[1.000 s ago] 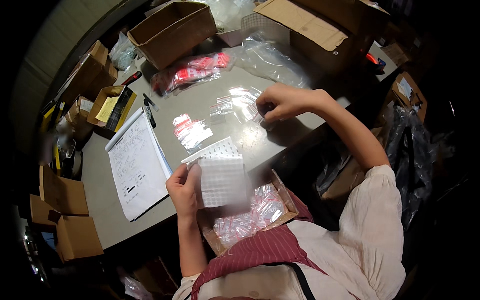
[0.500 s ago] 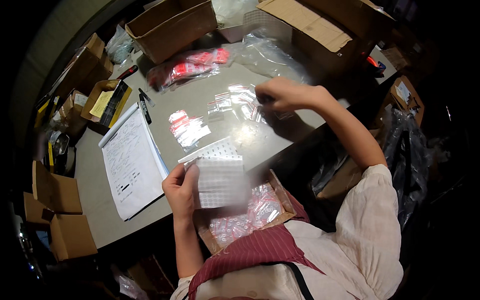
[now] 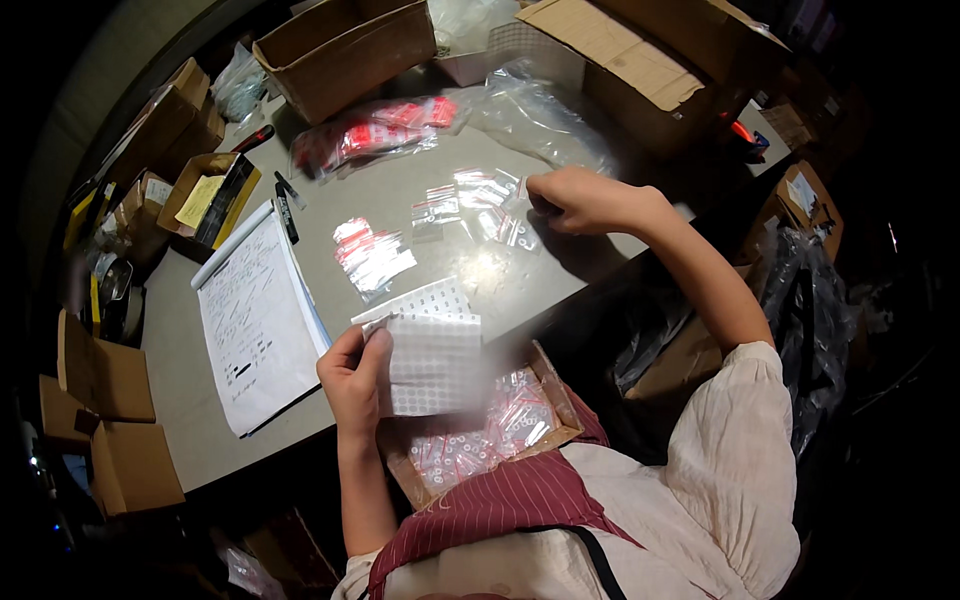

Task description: The person sits on the floor at a cluttered table and repeatedly peels small stickers from a white sheet. They place the stickers into small plastic bags on the table. The person handles the sticker sheet and bags by hand throughout the clip.

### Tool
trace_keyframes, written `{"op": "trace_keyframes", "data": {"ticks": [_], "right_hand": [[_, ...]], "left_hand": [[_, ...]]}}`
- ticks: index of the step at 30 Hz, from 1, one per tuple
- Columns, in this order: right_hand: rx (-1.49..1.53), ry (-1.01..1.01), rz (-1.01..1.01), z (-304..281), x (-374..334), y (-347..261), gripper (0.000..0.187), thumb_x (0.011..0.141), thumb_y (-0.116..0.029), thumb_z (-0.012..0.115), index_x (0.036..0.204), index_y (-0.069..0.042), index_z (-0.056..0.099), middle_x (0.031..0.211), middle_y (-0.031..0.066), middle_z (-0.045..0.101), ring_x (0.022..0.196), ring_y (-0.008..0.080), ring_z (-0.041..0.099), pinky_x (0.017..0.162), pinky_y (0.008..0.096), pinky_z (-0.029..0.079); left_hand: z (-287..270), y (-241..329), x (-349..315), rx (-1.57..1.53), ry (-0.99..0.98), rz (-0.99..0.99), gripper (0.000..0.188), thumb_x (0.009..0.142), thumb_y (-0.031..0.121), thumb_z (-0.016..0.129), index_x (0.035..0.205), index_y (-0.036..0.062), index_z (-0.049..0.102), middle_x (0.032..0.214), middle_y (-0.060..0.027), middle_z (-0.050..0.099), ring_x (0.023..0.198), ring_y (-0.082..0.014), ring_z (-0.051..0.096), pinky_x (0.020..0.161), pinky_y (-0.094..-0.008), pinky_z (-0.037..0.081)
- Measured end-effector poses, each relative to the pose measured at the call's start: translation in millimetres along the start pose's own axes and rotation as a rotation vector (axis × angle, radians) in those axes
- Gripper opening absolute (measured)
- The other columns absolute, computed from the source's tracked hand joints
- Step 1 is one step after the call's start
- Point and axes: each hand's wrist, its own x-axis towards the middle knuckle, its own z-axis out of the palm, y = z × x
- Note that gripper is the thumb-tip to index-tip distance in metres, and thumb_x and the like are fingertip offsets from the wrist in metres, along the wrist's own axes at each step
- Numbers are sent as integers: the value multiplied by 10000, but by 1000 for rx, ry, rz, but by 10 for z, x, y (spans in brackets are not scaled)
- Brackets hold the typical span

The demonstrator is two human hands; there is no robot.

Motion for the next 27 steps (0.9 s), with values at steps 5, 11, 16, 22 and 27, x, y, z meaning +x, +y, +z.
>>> {"op": "trace_keyframes", "data": {"ticks": [5,11,16,22,27], "right_hand": [[-250,235,15,103,-22,-307,248,866,-131,727,973,-3,545,890,210,630,858,442,607,731,506,477],[342,17,-270,289,-59,-1103,225,929,-215,690,967,-9,608,881,189,627,843,384,637,763,473,506],[302,20,-324,424,45,-1110,193,854,-117,697,971,19,623,883,210,646,866,408,662,766,476,518],[356,35,-280,425,11,-1168,174,827,-88,682,962,10,635,877,211,657,856,402,672,750,473,521],[390,105,-340,451,-45,-1148,207,819,-142,702,973,-13,651,849,187,655,828,379,677,736,455,528]], "left_hand": [[-1,-26,-11,31,18,15,149,958,76,717,1016,-61,723,791,52,604,695,-26,485,597,-204,371],[-5,-34,-9,37,22,23,135,943,61,722,1002,-61,724,781,56,607,696,-23,492,601,-204,380],[12,-11,-26,65,44,13,119,933,37,721,996,-64,720,789,52,614,703,-23,495,606,-203,384],[27,-6,-22,67,36,20,119,926,20,716,997,-75,719,792,50,613,711,-24,497,617,-199,385],[45,-14,-16,84,42,29,126,925,25,720,998,-78,720,789,53,611,695,-26,483,603,-203,373]]}}
